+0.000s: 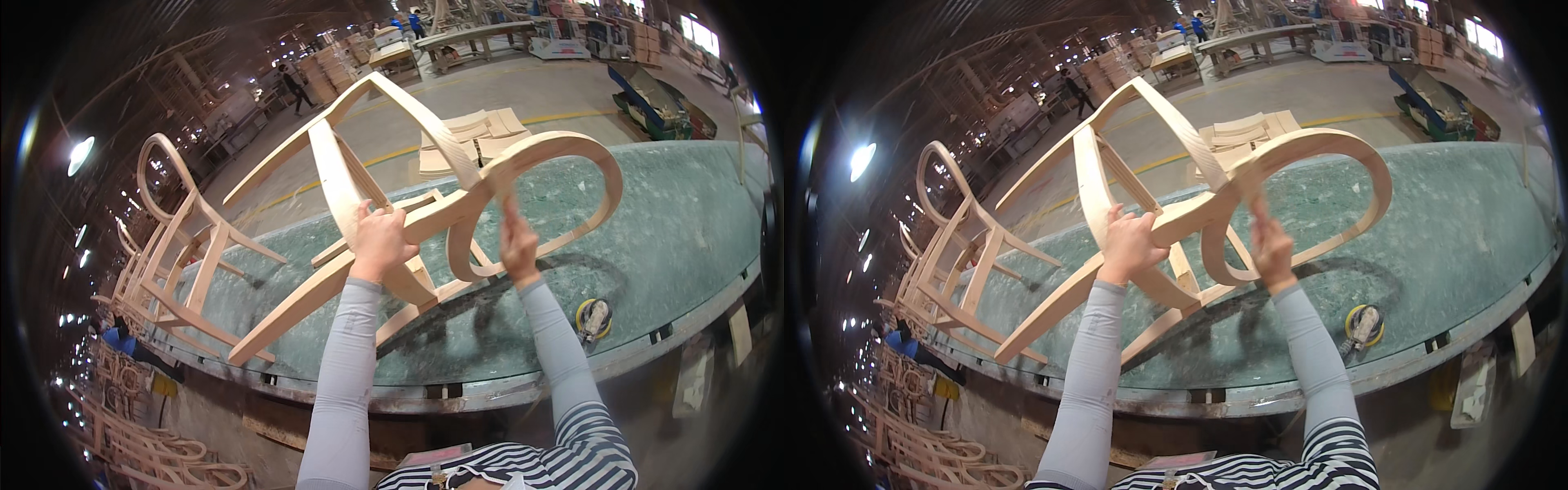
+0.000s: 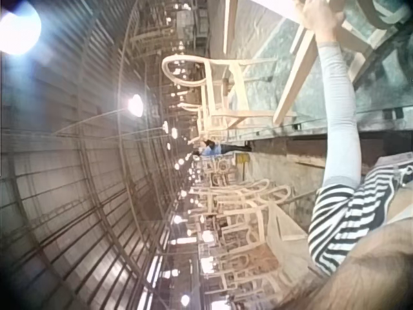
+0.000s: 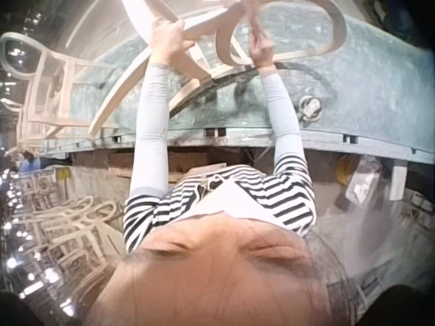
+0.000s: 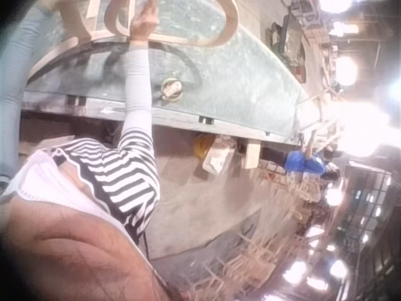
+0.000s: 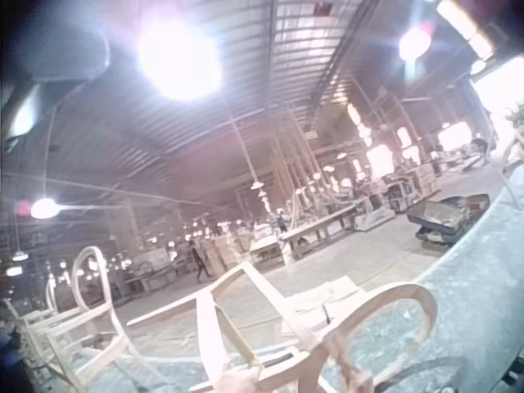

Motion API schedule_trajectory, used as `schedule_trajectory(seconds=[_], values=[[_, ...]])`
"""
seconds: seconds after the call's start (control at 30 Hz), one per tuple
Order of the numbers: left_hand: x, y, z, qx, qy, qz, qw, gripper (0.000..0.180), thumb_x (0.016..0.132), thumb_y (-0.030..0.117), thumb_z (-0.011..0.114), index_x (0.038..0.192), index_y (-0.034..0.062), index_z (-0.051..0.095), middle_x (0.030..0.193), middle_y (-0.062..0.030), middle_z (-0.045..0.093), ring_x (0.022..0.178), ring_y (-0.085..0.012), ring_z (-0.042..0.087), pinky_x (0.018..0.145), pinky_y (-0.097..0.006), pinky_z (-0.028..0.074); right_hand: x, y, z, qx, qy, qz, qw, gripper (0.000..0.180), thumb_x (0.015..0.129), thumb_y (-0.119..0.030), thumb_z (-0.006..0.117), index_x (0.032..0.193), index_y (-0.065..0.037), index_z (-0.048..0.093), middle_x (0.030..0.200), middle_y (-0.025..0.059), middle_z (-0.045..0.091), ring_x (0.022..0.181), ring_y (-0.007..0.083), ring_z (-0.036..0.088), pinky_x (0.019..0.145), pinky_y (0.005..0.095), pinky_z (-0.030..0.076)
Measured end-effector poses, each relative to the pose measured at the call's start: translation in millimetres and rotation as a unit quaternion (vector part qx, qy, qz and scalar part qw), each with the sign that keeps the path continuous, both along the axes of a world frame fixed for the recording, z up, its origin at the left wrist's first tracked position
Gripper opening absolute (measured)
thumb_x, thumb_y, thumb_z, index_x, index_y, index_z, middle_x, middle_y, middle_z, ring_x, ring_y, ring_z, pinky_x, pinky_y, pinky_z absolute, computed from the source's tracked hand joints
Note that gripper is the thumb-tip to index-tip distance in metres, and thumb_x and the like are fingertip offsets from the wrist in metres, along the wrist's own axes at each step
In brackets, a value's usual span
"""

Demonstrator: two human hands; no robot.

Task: The person assembles wooden chair frames on a workbench in a factory. They position and align chair parts, use a hammer to secure joints, and employ a power sander to smooth surfaces. The person repeatedly repositions the chair to access different areas for sanding and assembly.

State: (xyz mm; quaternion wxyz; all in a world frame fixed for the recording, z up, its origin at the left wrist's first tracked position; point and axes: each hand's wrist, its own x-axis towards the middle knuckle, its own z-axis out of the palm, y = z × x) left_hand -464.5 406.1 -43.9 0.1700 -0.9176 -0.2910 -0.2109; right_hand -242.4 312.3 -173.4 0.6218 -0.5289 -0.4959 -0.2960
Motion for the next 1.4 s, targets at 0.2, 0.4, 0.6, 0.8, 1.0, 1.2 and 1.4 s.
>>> schedule_trajectory(seconds=[0.2,0.4,0.6,0.8,1.0,1.2,1.4], values=[[-33.9,-14.5,6.2,0.024,0.030,0.031,0.999,0.065,0.053,0.037,0.084,0.103,0.0039,0.059,0.114,-0.0140,0.057,0.119,-0.0295,0.047,0.111,-0.049,0.021,-37.8,-27.5,13.5,-0.097,0.044,0.184,0.977,0.047,0.090,-0.005,0.052,0.136,-0.014,0.047,0.099,0.0160,0.063,0.082,0.0293,0.064,0.069,0.0362,0.050],[-111.5,-141.9,-57.8,-0.251,-0.323,-0.126,0.904,0.062,0.080,0.033,0.068,0.124,-0.0045,0.045,0.118,-0.0222,0.053,0.115,-0.0359,0.048,0.102,-0.043,0.035,-185.7,-90.8,-5.9,-0.160,0.186,0.322,0.914,0.038,0.094,-0.016,0.046,0.126,0.004,0.045,0.106,0.0176,0.060,0.091,0.0279,0.062,0.080,0.0343,0.048],[-324.6,-264.0,-174.1,-0.423,-0.720,0.019,0.550,0.031,0.098,0.019,0.044,0.120,-0.0021,0.043,0.110,-0.0164,0.058,0.101,-0.0199,0.059,0.087,-0.031,0.048,-405.2,-173.7,-46.9,-0.373,0.049,0.635,0.674,0.052,0.083,-0.005,0.058,0.131,0.003,0.042,0.117,0.0184,0.056,0.096,0.0236,0.062,0.078,0.0330,0.049],[-585.8,-493.6,-187.6,-0.004,-0.750,0.529,0.397,0.027,0.092,0.031,0.056,0.093,0.0037,0.052,0.070,-0.0035,0.057,0.060,-0.0111,0.057,0.053,-0.026,0.049,-492.1,-212.9,-64.7,-0.490,-0.229,0.670,0.509,0.033,0.081,-0.016,0.065,0.110,-0.003,0.059,0.096,0.0135,0.058,0.066,0.0256,0.062,0.060,0.0356,0.050],[-718.1,-670.8,-171.2,-0.001,-0.321,0.923,0.212,0.033,0.088,0.029,0.055,0.089,-0.0028,0.060,0.073,-0.0145,0.062,0.066,-0.0233,0.060,0.060,-0.038,0.049,-523.8,-208.0,-101.1,-0.472,-0.298,0.645,0.521,0.024,0.083,-0.018,0.060,0.104,-0.008,0.062,0.097,0.0140,0.064,0.083,0.0340,0.063,0.070,0.0430,0.052],[-725.9,-582.2,-188.4,-0.029,-0.368,0.861,0.351,0.032,0.089,0.030,0.054,0.092,-0.0019,0.059,0.078,-0.0140,0.062,0.070,-0.0232,0.060,0.063,-0.038,0.048,-510.9,-209.7,-105.3,-0.621,-0.323,0.520,0.490,0.034,0.082,-0.042,0.059,0.080,-0.009,0.065,0.076,0.0157,0.066,0.073,0.0344,0.065,0.065,0.0448,0.051],[-682.3,-495.6,-214.1,-0.098,-0.412,0.738,0.526,0.032,0.090,0.030,0.053,0.096,-0.0009,0.059,0.082,-0.0136,0.062,0.074,-0.0230,0.059,0.066,-0.038,0.048,-449.5,-199.1,-110.4,-0.632,-0.258,0.428,0.592,0.032,0.079,-0.037,0.061,0.093,-0.009,0.065,0.099,0.0142,0.061,0.091,0.0336,0.061,0.075,0.0473,0.048]])
